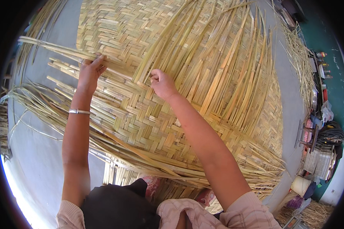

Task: The person weaves a large basket by hand, interlacing long dried palm strips over and under existing strands. They repeatedly adjust and tighten the weave, working around the basket's circumference. The basket grows in size as more strips are added.

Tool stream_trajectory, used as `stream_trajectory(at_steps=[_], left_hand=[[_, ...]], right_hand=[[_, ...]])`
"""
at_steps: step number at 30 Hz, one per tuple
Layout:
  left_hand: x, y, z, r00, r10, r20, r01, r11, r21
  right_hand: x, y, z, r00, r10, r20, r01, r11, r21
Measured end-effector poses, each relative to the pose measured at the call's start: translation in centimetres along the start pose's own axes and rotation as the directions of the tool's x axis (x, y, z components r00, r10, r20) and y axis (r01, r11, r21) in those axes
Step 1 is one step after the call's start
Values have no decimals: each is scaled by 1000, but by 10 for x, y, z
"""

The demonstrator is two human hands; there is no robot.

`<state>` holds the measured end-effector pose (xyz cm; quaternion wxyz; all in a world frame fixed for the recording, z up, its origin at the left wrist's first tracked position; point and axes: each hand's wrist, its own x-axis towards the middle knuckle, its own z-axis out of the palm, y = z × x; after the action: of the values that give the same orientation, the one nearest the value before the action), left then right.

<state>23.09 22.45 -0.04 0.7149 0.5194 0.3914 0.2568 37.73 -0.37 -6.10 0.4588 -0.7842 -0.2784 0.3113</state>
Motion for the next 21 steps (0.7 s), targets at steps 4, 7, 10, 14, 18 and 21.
stream_trajectory(at_steps=[4,7,10,14,18,21], left_hand=[[15,-8,1,985,-52,-162,71,991,114],[25,-24,-1,979,-28,-201,88,952,294],[32,-37,-1,973,61,-221,26,929,370],[24,-34,-7,958,-3,-287,120,913,391],[-11,-30,4,956,-62,-286,192,871,452],[-46,-50,41,994,104,38,-101,706,701]], right_hand=[[-13,-3,-8,996,-76,-46,74,996,-56],[-30,-7,-12,986,-165,27,164,922,-351],[-38,-11,-13,983,-167,79,184,859,-477],[-54,-19,-9,976,-90,198,194,770,-608],[-73,-19,-7,975,-91,203,202,748,-632],[-89,-10,-5,953,-250,172,303,759,-577]])
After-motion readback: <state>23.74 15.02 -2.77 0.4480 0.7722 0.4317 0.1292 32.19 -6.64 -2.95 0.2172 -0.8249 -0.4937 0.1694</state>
